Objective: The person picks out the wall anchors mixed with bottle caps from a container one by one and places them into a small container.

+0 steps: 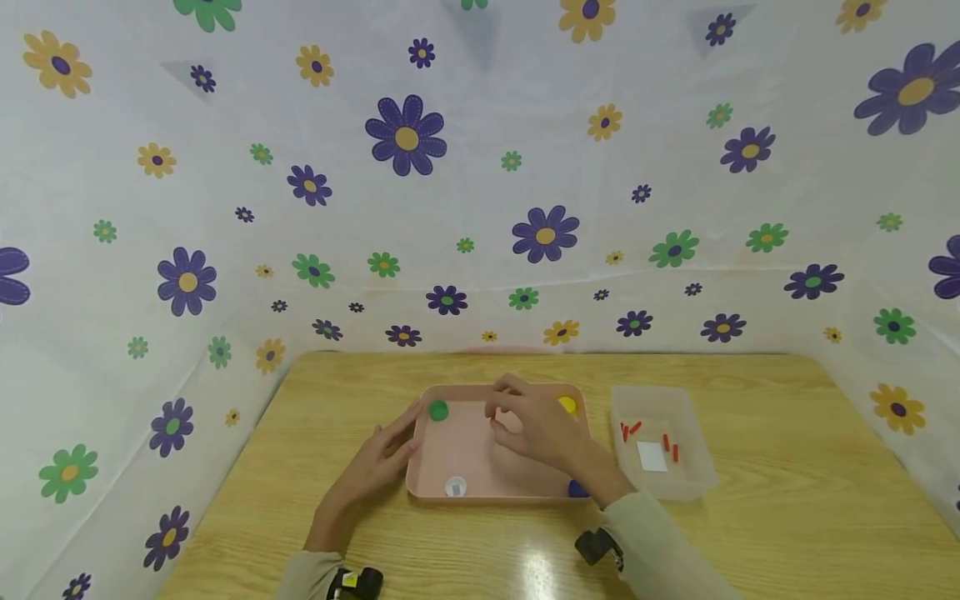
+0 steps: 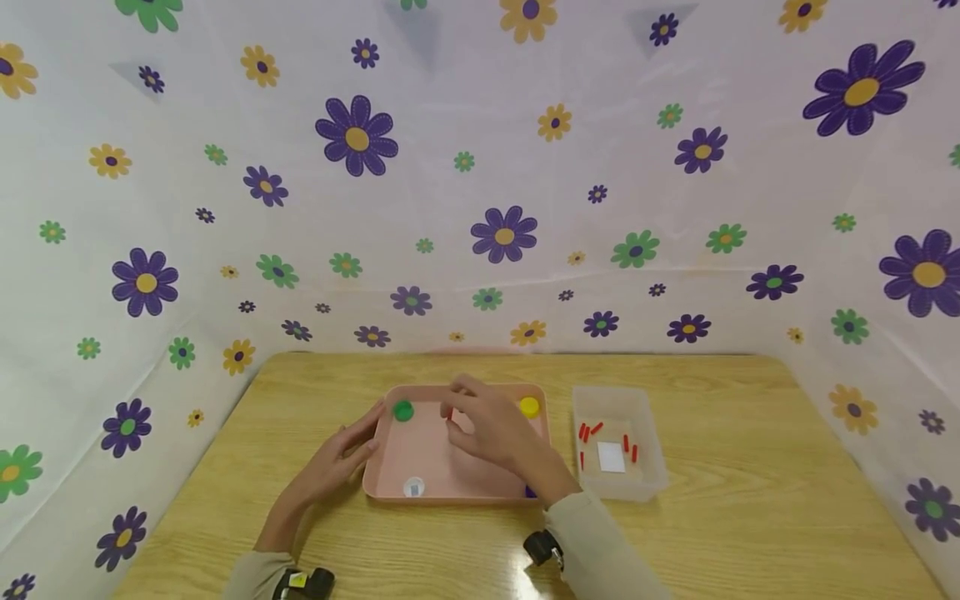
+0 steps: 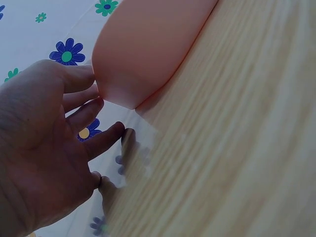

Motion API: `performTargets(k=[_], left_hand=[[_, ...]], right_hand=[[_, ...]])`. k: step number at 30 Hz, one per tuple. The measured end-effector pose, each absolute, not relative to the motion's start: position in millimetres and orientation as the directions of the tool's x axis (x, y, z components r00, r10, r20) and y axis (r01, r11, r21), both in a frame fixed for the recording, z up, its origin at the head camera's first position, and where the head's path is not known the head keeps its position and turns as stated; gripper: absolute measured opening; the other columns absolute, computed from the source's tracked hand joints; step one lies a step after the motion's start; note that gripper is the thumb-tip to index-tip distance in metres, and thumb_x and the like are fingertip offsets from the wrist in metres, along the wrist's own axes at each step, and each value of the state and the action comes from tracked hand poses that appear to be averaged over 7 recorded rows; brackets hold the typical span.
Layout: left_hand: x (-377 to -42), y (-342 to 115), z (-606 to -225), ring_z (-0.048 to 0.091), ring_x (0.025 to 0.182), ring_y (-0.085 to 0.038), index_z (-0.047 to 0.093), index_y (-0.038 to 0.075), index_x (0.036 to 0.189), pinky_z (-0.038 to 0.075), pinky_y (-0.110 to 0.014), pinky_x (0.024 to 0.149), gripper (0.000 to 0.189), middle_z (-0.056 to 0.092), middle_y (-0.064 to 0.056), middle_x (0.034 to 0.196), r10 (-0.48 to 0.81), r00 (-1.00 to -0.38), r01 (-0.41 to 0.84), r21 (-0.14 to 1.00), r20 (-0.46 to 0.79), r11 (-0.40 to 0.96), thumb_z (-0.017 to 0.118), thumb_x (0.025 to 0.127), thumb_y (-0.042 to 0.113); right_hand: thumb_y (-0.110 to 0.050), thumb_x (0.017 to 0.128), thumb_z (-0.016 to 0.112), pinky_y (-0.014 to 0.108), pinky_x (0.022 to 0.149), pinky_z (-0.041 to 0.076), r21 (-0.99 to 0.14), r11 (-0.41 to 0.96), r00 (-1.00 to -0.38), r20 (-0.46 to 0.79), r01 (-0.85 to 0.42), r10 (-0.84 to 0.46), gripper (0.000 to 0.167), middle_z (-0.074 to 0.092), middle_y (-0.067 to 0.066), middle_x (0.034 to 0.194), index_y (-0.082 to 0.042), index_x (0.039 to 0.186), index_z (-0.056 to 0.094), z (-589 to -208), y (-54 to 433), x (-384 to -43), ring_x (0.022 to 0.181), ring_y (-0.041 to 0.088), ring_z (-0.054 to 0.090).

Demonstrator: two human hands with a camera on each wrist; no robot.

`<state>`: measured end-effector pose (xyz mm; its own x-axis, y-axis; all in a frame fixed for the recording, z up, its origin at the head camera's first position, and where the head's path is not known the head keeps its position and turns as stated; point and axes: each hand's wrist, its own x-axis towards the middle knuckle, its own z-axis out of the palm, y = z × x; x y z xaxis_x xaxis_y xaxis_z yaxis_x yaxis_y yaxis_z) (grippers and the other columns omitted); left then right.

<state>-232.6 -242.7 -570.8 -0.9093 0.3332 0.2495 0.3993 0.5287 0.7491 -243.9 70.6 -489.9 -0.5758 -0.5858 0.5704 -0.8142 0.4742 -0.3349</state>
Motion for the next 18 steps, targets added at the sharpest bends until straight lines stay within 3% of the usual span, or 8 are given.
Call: performTargets(k=[3,10,18], left_hand=[[-232,-243,-571,0.029,0.152,-0.03,0.031,0.021,0.163,-0.007,-0.071,0.118,0.059,0.029,0.001,0.167,0.33,-0.91,0.399,0.75,0.251,0.527,0.053,0.109,0.027],[-231,-241,-573,0.028,0.152,-0.033,0.033,0.017,0.162,-0.008,-0.071,0.117,0.058,0.029,-0.004,0.166,0.332,-0.904,0.414,0.75,0.271,0.516,0.053,0.109,0.025],[-230,-243,-574,0.028,0.152,-0.032,0.034,0.017,0.162,-0.006,-0.071,0.118,0.058,0.03,-0.002,0.166,0.324,-0.904,0.419,0.733,0.28,0.536,0.054,0.108,0.026]], right_hand=[[-0.01,0.09,0.074,0.024,0.07,0.056,-0.339,0.455,-0.562,0.598,-0.823,-0.571,0.006,0.061,-0.002,0.108,-0.014,0.091,0.069,-491,76,-241,0.086,0.015,0.064],[-0.004,0.085,0.078,0.017,0.049,0.048,-0.394,0.389,-0.55,0.671,-0.832,-0.497,0.013,0.062,-0.002,0.103,-0.013,0.092,0.071,-493,90,-230,0.085,0.016,0.062],[0.0,0.083,0.078,0.021,0.049,0.052,-0.455,0.316,-0.553,0.726,-0.832,-0.409,0.022,0.063,-0.001,0.104,-0.018,0.093,0.071,-500,103,-222,0.09,0.018,0.06]])
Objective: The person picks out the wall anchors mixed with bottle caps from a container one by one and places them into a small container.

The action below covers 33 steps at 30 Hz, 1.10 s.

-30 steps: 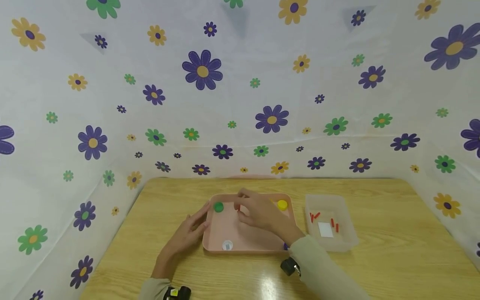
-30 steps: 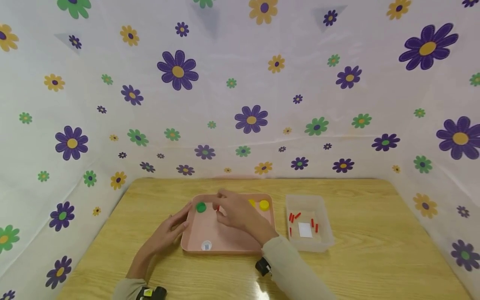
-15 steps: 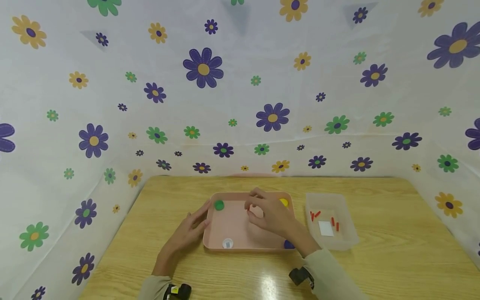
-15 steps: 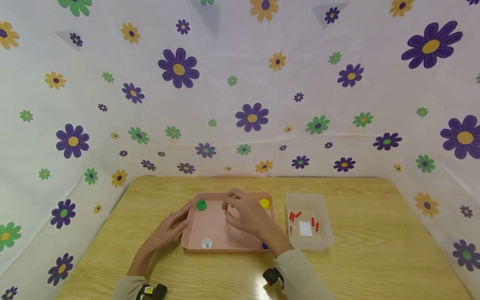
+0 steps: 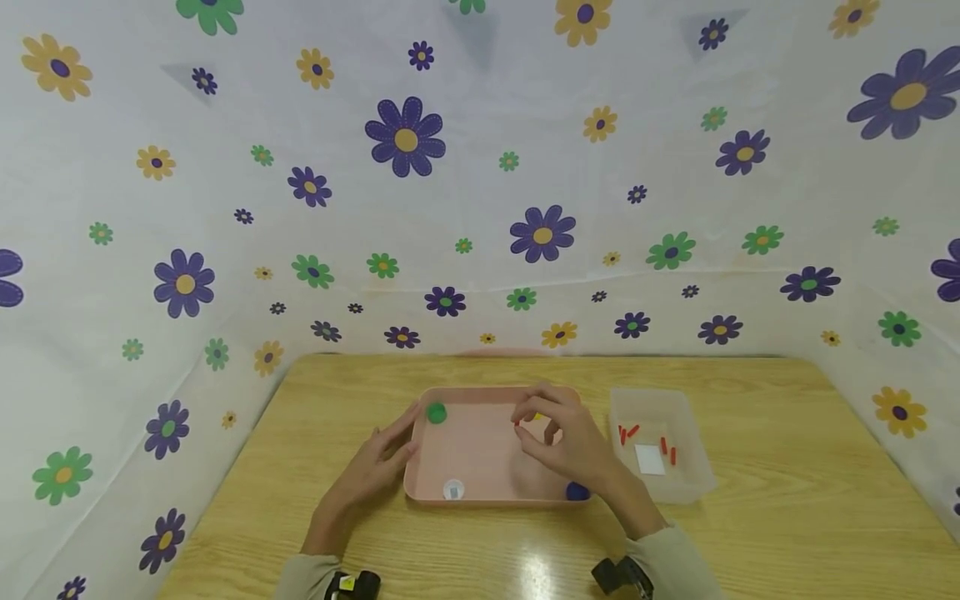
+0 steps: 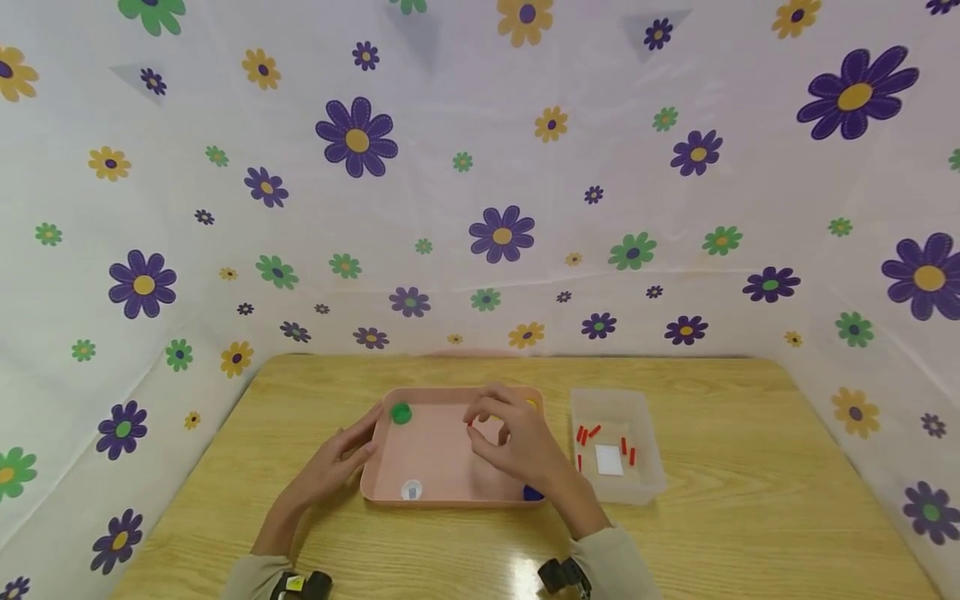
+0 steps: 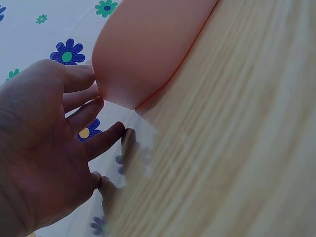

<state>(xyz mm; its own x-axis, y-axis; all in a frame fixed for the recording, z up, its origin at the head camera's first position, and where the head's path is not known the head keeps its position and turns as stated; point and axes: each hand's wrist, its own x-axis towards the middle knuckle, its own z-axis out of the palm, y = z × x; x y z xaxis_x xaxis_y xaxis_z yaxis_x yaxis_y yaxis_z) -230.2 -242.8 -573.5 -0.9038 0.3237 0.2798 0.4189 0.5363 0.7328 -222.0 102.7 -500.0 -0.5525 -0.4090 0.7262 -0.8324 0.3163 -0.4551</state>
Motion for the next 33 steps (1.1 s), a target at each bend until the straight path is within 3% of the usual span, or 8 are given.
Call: performTargets(k=[8,16,33], left_hand=[[-229,-246,-574,0.029,0.151,-0.033,0.034,0.016,0.162,-0.005,-0.071,0.118,0.059,0.03,-0.002,0.166,0.326,-0.903,0.42,0.736,0.28,0.531,0.055,0.108,0.027],[-230,-246,-574,0.029,0.151,-0.034,0.033,0.014,0.162,-0.007,-0.073,0.116,0.058,0.03,-0.005,0.166,0.333,-0.896,0.433,0.737,0.292,0.519,0.054,0.108,0.024],[-230,-244,-578,0.032,0.15,-0.035,0.033,0.014,0.162,-0.005,-0.074,0.116,0.059,0.03,-0.006,0.166,0.348,-0.885,0.457,0.72,0.309,0.522,0.055,0.108,0.02]], right_hand=[[0.006,0.083,0.078,0.021,0.049,0.052,-0.517,0.257,-0.577,0.726,-0.817,-0.375,0.025,0.064,0.004,0.111,-0.015,0.095,0.072,-506,115,-212,0.087,0.018,0.062],[0.008,0.087,0.076,0.026,0.053,0.055,-0.676,0.111,-0.665,0.66,-0.729,-0.35,0.027,0.066,0.006,0.117,-0.013,0.102,0.071,-497,130,-201,0.092,0.021,0.064],[0.016,0.086,0.072,0.024,0.067,0.059,-0.678,0.128,-0.687,0.688,-0.723,-0.236,0.026,0.069,0.013,0.112,-0.004,0.103,0.073,-486,174,-202,0.105,0.015,0.065]])
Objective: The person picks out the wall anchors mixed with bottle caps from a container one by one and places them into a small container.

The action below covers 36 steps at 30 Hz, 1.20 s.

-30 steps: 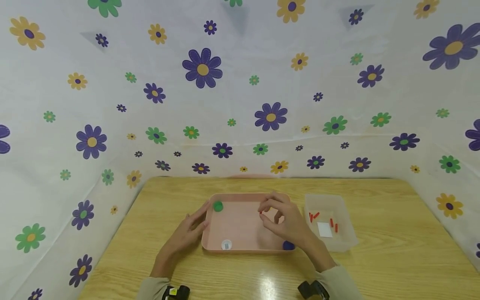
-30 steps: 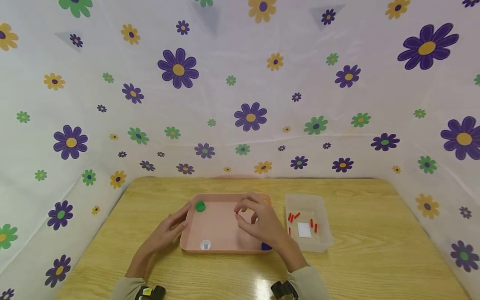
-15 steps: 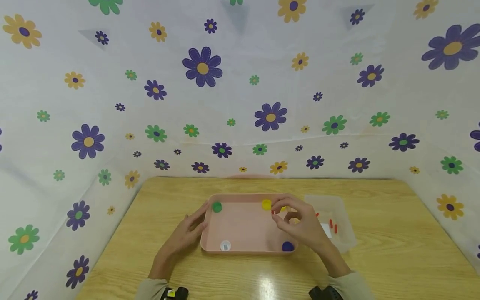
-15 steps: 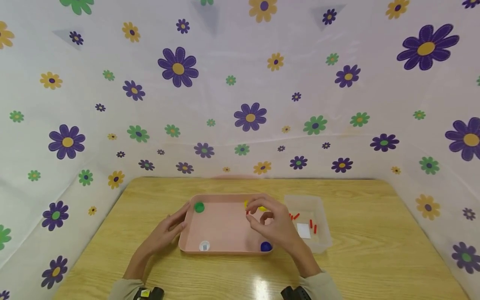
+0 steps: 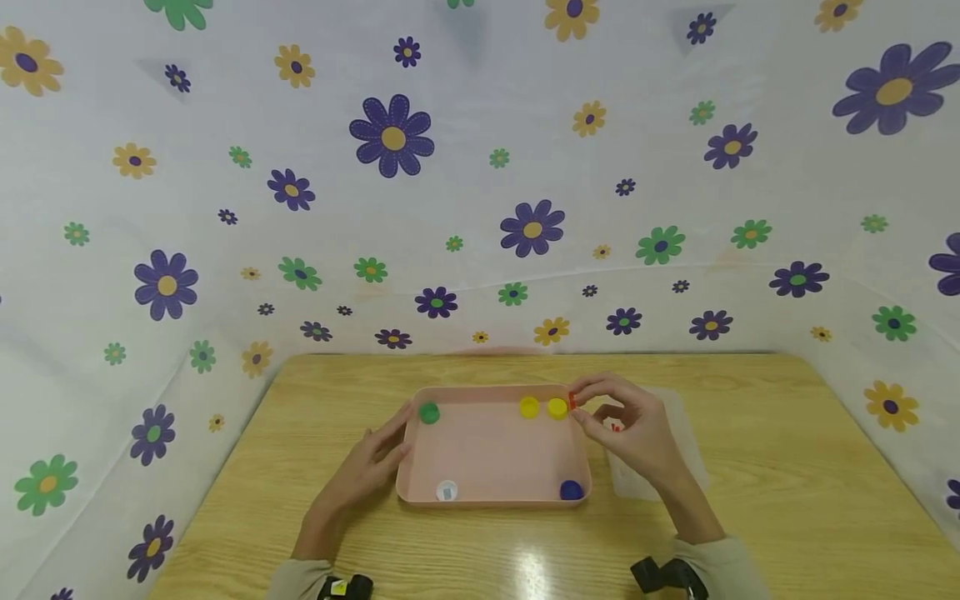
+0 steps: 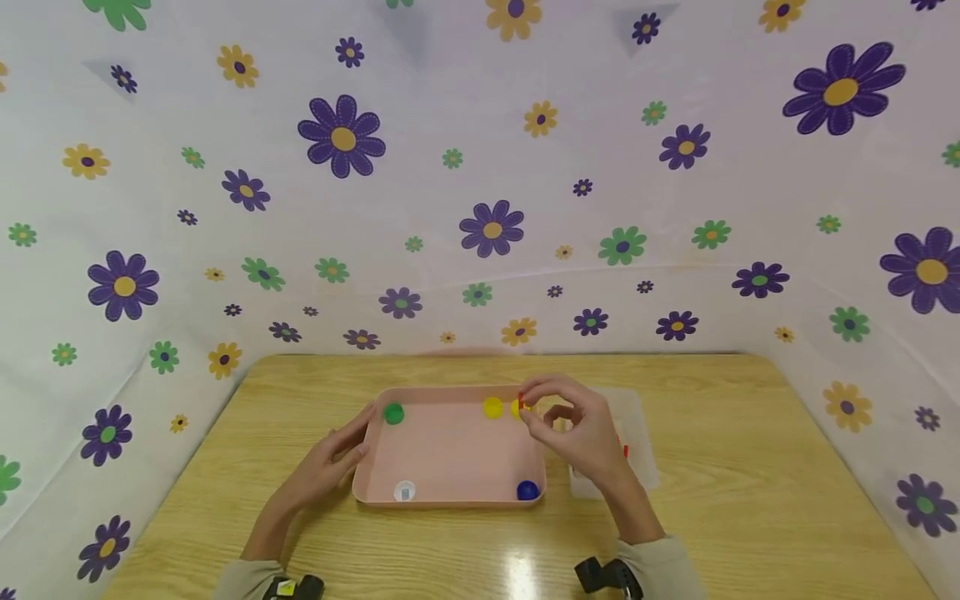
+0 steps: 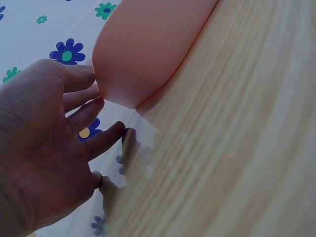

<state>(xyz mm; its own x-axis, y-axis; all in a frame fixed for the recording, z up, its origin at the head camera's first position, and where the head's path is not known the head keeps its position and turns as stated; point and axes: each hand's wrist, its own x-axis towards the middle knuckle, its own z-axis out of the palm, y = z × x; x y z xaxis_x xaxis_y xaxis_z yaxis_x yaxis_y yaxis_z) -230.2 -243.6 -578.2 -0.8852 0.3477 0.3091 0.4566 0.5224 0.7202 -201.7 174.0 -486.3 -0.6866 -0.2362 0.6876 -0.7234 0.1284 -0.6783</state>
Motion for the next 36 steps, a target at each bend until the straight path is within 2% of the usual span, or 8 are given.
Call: performTargets(k=[10,15,23,36], left_hand=[[-229,-241,-580,0.032,0.15,-0.036,0.037,0.013,0.16,-0.006,-0.076,0.114,0.058,0.032,-0.008,0.165,0.342,-0.881,0.464,0.738,0.326,0.491,0.057,0.107,0.02],[-226,-238,-581,0.033,0.149,-0.037,0.037,0.012,0.161,-0.006,-0.076,0.114,0.058,0.032,-0.009,0.165,0.331,-0.885,0.458,0.736,0.326,0.499,0.057,0.107,0.021],[-222,-233,-582,0.034,0.148,-0.038,0.035,0.011,0.161,-0.006,-0.076,0.114,0.058,0.031,-0.009,0.165,0.322,-0.885,0.463,0.718,0.338,0.519,0.056,0.107,0.019],[-222,-233,-582,0.034,0.148,-0.04,0.034,0.012,0.161,-0.006,-0.077,0.113,0.058,0.031,-0.01,0.165,0.33,-0.88,0.469,0.73,0.341,0.498,0.056,0.107,0.019]], right_hand=[[0.023,0.082,0.071,0.023,0.067,0.059,-0.671,0.089,-0.673,0.712,-0.736,-0.198,0.027,0.068,0.019,0.11,0.004,0.1,0.073,-482,197,-206,0.097,0.018,0.067],[0.022,0.082,0.071,0.022,0.071,0.059,-0.673,0.099,-0.679,0.714,-0.733,-0.173,0.025,0.068,0.018,0.111,0.004,0.1,0.073,-483,212,-208,0.098,0.017,0.067],[0.02,0.082,0.073,0.017,0.071,0.056,-0.668,0.166,-0.687,0.712,-0.726,-0.144,0.025,0.068,0.017,0.113,0.003,0.1,0.073,-487,237,-214,0.101,0.014,0.066],[0.017,0.079,0.079,0.015,0.064,0.051,-0.602,0.346,-0.679,0.713,-0.72,-0.172,0.027,0.07,0.015,0.107,-0.003,0.097,0.076,-494,263,-220,0.1,0.01,0.063]])
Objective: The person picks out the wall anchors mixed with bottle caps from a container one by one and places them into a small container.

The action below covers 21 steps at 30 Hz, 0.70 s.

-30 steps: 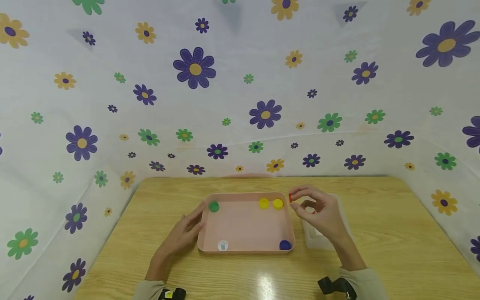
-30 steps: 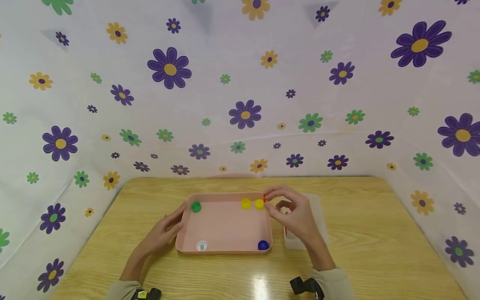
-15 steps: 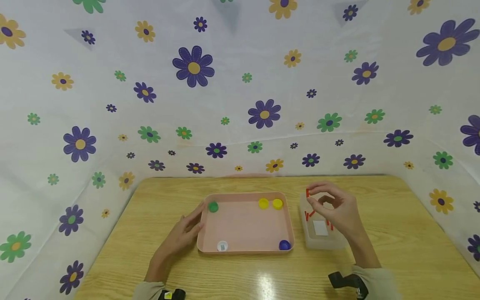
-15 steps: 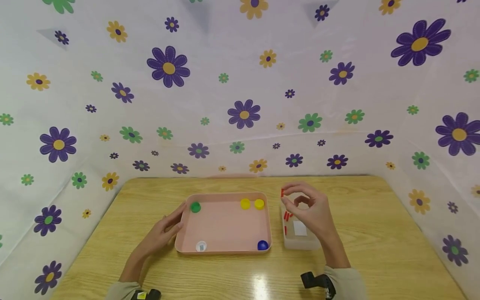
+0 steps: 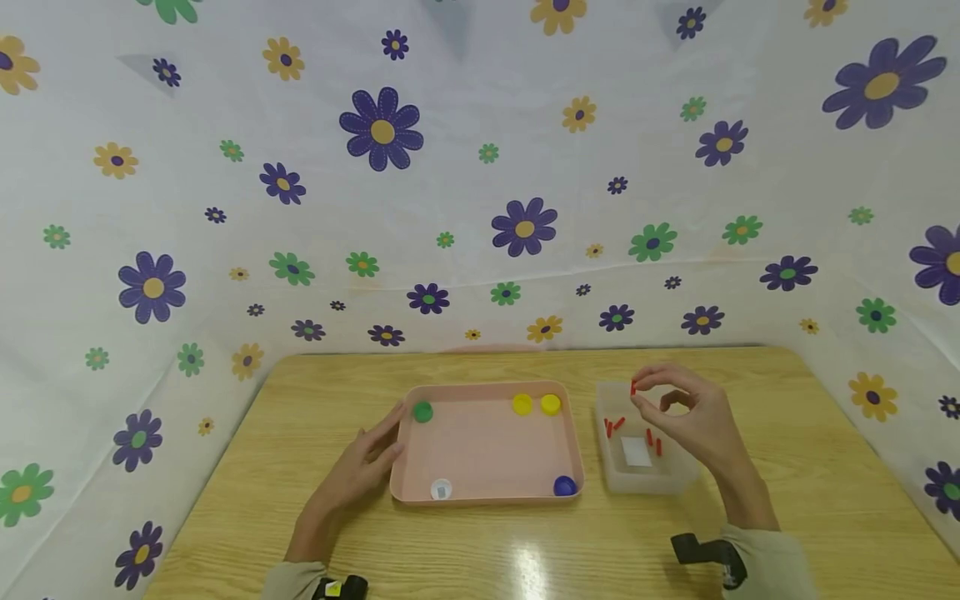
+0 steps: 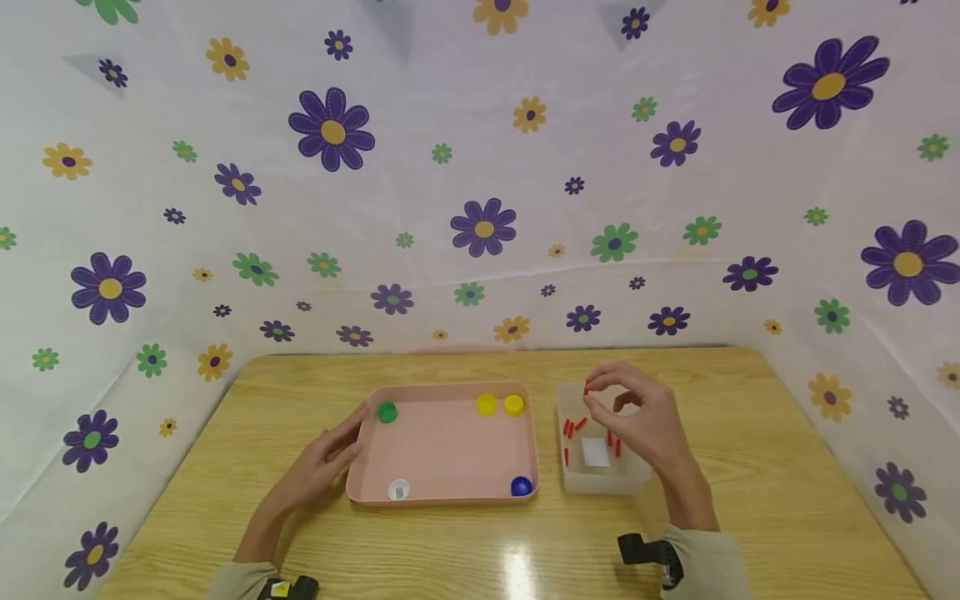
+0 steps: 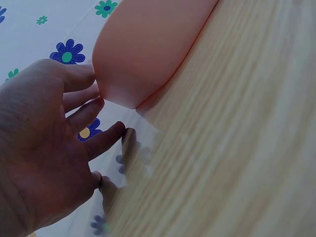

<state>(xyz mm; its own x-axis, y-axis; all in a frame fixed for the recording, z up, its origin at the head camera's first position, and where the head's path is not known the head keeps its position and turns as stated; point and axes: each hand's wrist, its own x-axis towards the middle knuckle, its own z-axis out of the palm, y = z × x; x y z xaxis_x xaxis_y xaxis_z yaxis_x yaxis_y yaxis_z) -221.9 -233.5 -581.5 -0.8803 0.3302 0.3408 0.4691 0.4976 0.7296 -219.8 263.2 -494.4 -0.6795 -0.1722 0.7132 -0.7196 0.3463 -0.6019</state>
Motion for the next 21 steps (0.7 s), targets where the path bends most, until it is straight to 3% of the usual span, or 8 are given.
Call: performTargets(k=[7,11,21], left_hand=[[-220,-235,-582,0.032,0.149,-0.039,0.033,0.011,0.162,-0.006,-0.074,0.115,0.058,0.03,-0.009,0.166,0.323,-0.888,0.455,0.733,0.328,0.506,0.054,0.108,0.018],[-222,-234,-580,0.03,0.151,-0.034,0.032,0.016,0.163,-0.006,-0.071,0.118,0.059,0.029,-0.003,0.167,0.316,-0.9,0.43,0.735,0.302,0.523,0.054,0.109,0.021],[-222,-232,-583,0.029,0.15,-0.038,0.034,0.011,0.161,-0.008,-0.074,0.115,0.056,0.03,-0.01,0.166,0.316,-0.889,0.453,0.726,0.33,0.517,0.053,0.109,0.018]], right_hand=[[0.008,0.081,0.082,0.018,0.067,0.054,-0.584,0.464,-0.724,0.655,-0.666,-0.215,0.025,0.072,0.008,0.106,-0.01,0.096,0.077,-497,268,-220,0.097,0.006,0.063],[0.007,0.08,0.083,0.019,0.065,0.055,-0.537,0.508,-0.71,0.66,-0.674,-0.244,0.023,0.072,0.007,0.104,-0.009,0.094,0.077,-495,271,-218,0.095,0.005,0.063],[0.006,0.084,0.08,0.015,0.068,0.053,-0.603,0.473,-0.746,0.635,-0.642,-0.202,0.019,0.073,0.01,0.107,-0.004,0.099,0.076,-495,276,-215,0.095,0.004,0.065]])
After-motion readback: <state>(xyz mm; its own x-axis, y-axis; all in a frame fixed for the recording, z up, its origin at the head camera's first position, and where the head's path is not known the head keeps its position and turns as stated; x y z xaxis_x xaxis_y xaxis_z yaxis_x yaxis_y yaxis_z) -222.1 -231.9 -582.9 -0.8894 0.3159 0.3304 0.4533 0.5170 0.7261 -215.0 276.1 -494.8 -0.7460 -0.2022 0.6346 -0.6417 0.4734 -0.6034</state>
